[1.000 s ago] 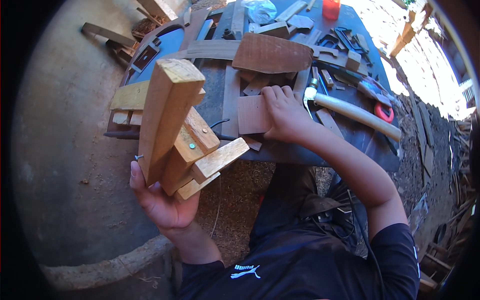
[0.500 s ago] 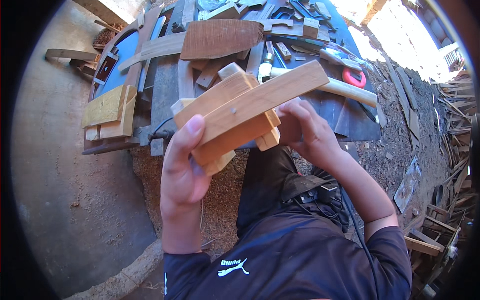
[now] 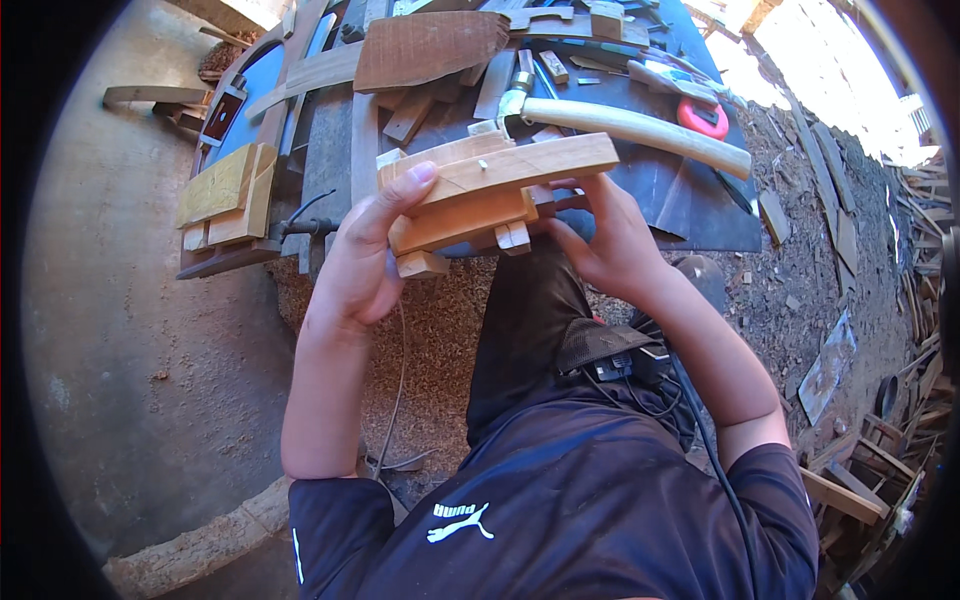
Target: Assembling small wooden blocks using a hammer and nails.
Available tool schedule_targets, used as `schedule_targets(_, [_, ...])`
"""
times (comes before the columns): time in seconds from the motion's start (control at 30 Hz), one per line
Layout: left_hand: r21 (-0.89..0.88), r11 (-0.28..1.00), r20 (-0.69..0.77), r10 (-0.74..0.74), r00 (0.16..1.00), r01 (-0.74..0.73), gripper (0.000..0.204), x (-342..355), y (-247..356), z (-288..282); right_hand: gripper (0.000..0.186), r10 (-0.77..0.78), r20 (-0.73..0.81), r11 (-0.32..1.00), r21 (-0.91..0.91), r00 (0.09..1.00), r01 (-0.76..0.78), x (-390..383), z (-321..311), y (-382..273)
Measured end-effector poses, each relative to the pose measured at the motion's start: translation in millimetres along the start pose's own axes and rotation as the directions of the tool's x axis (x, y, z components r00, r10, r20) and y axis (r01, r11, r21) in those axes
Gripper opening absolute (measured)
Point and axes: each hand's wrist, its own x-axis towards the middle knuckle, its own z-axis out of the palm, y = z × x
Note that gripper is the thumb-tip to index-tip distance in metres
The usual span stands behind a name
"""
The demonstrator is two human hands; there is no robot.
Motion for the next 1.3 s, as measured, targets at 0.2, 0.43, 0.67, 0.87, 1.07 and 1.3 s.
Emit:
schedule_targets(0.2, [-0.033,0.999,-0.053,-0.034,0.998,0.032,0.07,-3,-3,11,0.071,0.081,-0.095,0.981,0.183,0.992,-0.063,-1,8,3])
schedule_targets(0.43, [-0.08,0.997,0.002,-0.025,1.0,0.025,0.069,3,-7,8,0.069,0.037,-0.112,0.981,0.192,0.993,-0.015,6,2,12])
schedule_targets(0.67, [-0.075,0.997,-0.018,-0.002,1.0,0.001,0.071,10,-9,16,0.059,0.158,0.006,0.963,0.218,0.987,-0.156,12,-5,8])
schedule_targets(0.87, [-0.081,0.996,-0.007,0.022,1.0,-0.022,0.068,11,-14,21,0.06,0.114,-0.006,0.976,0.19,0.993,-0.111,11,-6,6])
schedule_targets(1.07, [-0.12,0.991,-0.018,0.06,0.998,-0.062,0.063,10,-18,25,0.057,0.102,-0.039,0.809,0.585,0.994,-0.061,8,-7,11])
schedule_targets(1.3, [-0.181,0.981,-0.061,0.054,0.997,-0.064,0.061,10,-21,33,0.06,0.085,0.104,0.757,0.64,0.991,-0.132,15,-24,19])
